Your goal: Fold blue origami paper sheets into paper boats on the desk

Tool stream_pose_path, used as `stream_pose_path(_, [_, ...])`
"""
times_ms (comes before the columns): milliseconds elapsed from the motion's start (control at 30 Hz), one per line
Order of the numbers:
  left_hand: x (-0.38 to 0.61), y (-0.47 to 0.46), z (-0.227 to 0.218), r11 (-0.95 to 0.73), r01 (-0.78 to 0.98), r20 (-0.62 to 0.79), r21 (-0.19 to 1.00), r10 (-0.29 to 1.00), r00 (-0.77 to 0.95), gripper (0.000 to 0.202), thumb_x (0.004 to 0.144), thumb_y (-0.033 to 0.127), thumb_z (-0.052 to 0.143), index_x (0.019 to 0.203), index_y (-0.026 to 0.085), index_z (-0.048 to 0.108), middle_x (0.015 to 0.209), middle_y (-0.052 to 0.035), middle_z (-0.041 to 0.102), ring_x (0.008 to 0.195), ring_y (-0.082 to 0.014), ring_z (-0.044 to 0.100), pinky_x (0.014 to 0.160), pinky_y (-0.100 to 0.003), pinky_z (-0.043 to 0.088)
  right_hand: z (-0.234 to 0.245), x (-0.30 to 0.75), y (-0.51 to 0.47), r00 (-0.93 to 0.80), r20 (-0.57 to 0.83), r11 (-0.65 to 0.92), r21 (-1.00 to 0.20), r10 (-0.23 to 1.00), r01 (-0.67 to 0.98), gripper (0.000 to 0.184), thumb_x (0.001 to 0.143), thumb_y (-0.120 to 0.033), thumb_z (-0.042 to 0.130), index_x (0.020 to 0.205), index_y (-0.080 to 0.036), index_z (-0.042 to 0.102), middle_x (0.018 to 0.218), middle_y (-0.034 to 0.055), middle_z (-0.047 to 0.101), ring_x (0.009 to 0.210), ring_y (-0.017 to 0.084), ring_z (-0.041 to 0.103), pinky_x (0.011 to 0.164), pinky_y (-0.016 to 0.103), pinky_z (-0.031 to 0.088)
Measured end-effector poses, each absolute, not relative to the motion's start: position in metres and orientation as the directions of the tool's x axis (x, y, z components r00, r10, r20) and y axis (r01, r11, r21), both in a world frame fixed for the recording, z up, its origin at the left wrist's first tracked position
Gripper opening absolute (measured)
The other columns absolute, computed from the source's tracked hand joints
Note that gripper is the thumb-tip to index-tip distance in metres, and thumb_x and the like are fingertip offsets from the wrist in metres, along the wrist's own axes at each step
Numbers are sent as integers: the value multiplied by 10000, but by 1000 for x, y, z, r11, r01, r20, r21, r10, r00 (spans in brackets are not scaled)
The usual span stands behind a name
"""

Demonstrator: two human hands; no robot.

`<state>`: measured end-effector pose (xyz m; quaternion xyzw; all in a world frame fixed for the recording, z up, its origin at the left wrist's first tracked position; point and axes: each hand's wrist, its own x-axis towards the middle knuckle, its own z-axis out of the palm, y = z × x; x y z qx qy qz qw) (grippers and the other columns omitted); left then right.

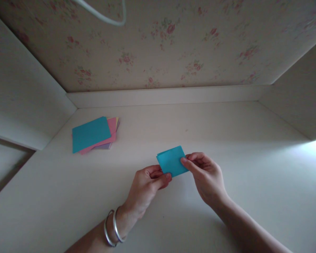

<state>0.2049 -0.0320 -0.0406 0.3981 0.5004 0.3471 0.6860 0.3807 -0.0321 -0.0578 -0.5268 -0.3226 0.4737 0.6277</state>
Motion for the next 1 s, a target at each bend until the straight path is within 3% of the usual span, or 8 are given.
stream_pose_path(267, [205, -35, -44, 355, -9, -334, 935, 887, 318, 218, 756, 348, 814, 900, 186, 790, 850, -61, 766, 779, -187, 663, 717, -260, 490, -62, 384, -30, 362, -85, -3, -975, 928, -221, 265, 663, -346, 900, 714, -201, 684, 749, 8, 688, 707, 145, 619, 644, 272, 489])
stream_pose_path(433, [204, -36, -47, 308, 60, -311, 949, 898, 311, 222, 810, 397, 759, 823, 176, 777, 763, -53, 749, 710, -184, 663, 673, -262, 499, -60, 383, -30, 376, -84, -2, -977, 923, -212, 280, 654, -359, 898, 707, -195, 678, 726, 8, 680, 688, 148, 618, 636, 279, 491])
stream_pose_path(1000, [205, -35, -43, 588, -121, -527, 800, 784, 328, 294, 755, 432, 819, 762, 142, 771, 783, -86, 781, 690, -148, 712, 640, -219, 542, -58, 381, -31, 385, -78, -10, -985, 920, -175, 291, 669, -383, 879, 697, -198, 657, 683, -2, 638, 641, 137, 564, 582, 263, 452])
